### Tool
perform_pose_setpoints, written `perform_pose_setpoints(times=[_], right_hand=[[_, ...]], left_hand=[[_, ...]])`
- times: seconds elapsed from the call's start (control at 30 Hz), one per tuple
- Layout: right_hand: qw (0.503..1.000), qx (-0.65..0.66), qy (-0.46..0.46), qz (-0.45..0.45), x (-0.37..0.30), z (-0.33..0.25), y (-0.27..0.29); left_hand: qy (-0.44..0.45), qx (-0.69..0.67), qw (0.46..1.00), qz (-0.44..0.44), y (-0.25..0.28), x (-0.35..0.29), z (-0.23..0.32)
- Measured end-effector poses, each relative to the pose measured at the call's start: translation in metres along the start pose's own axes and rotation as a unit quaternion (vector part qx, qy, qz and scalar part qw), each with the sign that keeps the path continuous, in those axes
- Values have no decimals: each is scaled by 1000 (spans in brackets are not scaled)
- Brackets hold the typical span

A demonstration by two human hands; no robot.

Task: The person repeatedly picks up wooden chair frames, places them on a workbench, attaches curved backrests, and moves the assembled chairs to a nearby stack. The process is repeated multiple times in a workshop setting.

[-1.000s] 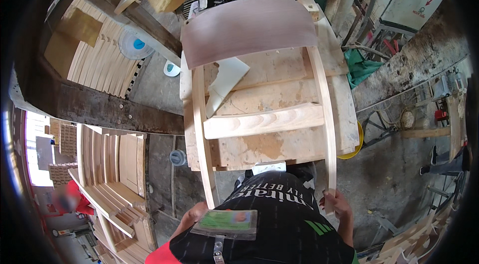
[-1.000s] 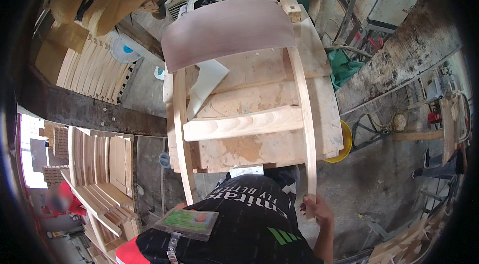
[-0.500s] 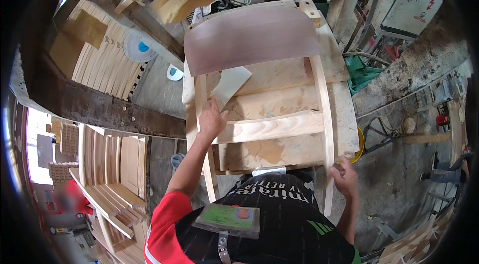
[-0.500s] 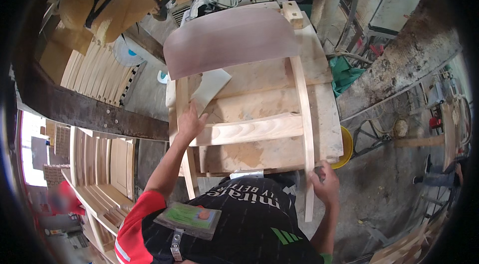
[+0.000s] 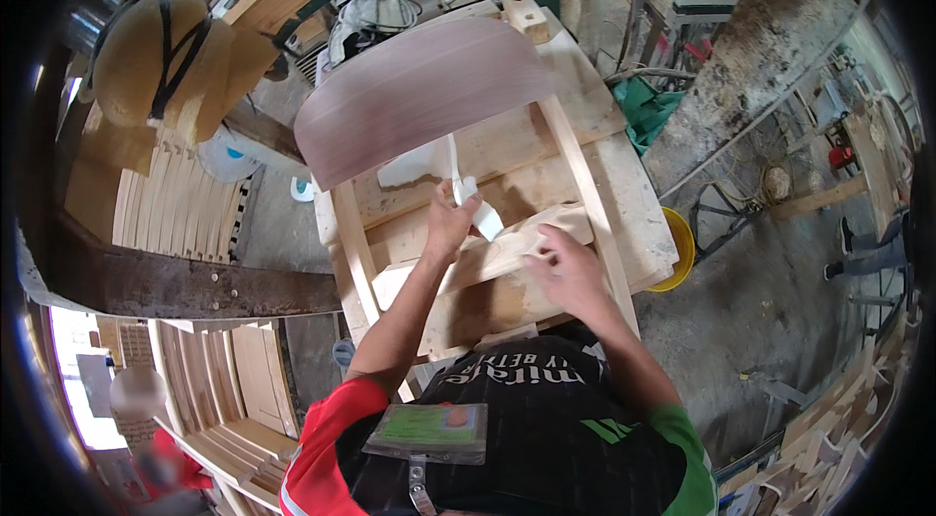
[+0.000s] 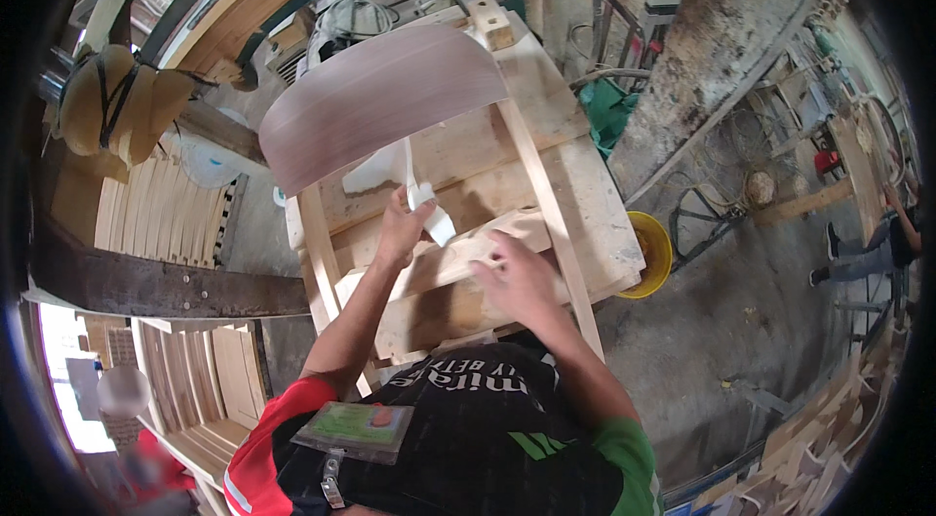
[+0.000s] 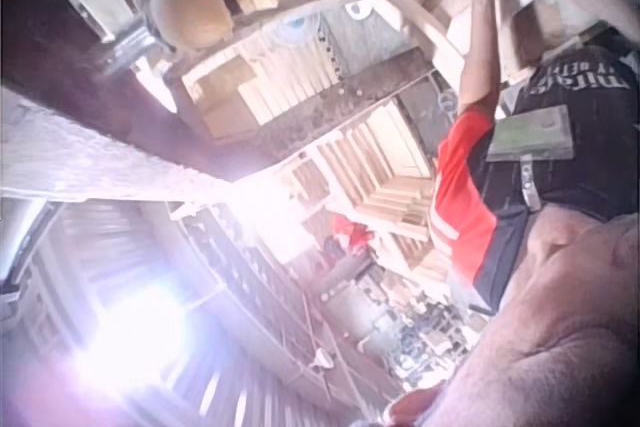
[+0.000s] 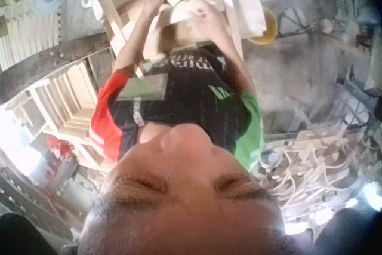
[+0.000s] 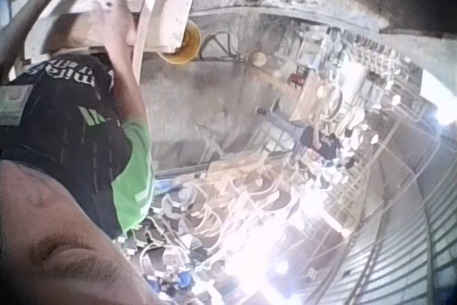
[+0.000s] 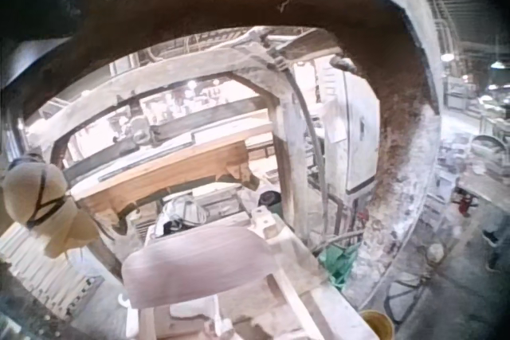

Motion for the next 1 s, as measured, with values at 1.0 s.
perform_pose_setpoints(times=[1.0], right_hand=[[985,50,59,157,63,31,-28]], left_hand=[[-477,432,762,-81,-52,-57,41]])
Point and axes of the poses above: each hand's wrist, its own x-axis towards the middle knuckle, its own y-axis out of the back of the hand, z = x × y, the point moved 3 cm from there along x, towards the middle knuckle, and after that the axes turned 6 degrees about y, right-handed, at the moved point
